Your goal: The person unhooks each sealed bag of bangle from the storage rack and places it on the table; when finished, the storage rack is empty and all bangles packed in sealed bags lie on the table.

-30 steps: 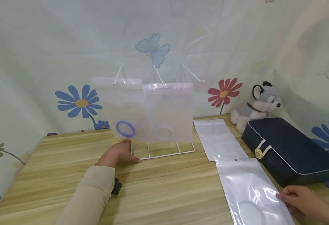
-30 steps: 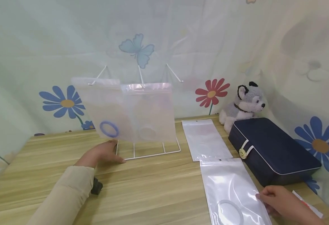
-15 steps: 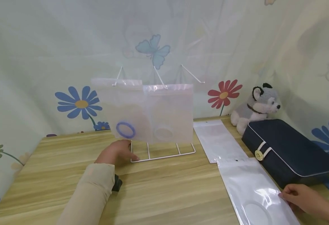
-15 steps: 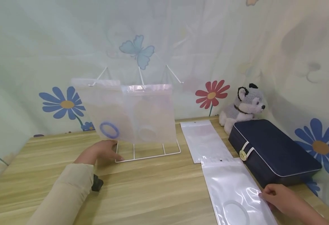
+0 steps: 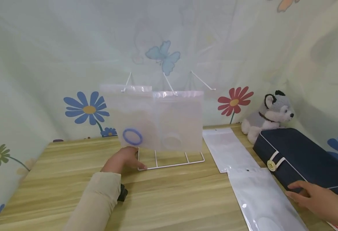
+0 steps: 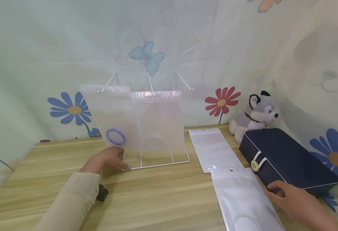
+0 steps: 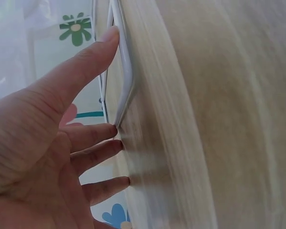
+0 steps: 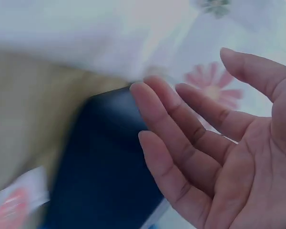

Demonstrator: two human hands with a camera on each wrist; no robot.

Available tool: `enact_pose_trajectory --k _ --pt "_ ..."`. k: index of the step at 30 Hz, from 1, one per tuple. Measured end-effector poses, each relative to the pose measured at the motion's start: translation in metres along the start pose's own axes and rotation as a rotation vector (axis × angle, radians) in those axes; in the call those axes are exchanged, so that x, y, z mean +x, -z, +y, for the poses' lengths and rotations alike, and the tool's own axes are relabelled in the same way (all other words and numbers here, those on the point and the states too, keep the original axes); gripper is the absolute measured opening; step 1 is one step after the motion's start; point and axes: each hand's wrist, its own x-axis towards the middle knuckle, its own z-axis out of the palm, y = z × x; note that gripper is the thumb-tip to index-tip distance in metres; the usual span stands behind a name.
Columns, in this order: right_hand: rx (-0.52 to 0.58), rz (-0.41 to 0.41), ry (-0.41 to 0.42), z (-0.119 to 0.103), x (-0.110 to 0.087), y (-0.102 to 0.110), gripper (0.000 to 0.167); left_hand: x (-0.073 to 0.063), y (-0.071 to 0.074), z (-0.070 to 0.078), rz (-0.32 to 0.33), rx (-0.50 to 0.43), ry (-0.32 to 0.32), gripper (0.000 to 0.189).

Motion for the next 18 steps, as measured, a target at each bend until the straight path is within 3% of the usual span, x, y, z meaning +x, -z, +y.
enact_pose_trajectory --k 4,7,10,13,18 --pt "-0.020 0.088 0.097 -0.047 -0.003 0.023 0.079 -0.001 0.001 -0.001 0.013 -0.005 -0.048 0.096" --pt "0.003 0.185 0.207 -0.080 -0.002 0.029 0.077 0.001 0.001 -0.001 0.018 0.010 -0.072 0.095" --pt "0.053 0.285 0.342 -0.113 0.003 0.026 0.070 0.002 0.001 -0.004 0.000 -0.002 -0.049 0.099" --pt "0.129 0.356 0.453 -0.147 0.011 0.022 0.066 0.001 0.001 -0.006 -0.016 -0.002 -0.025 0.103" --pt "0.335 0.389 0.555 -0.193 0.034 0.018 0.067 0.000 0.001 -0.006 -0.022 0.008 -0.011 0.107"
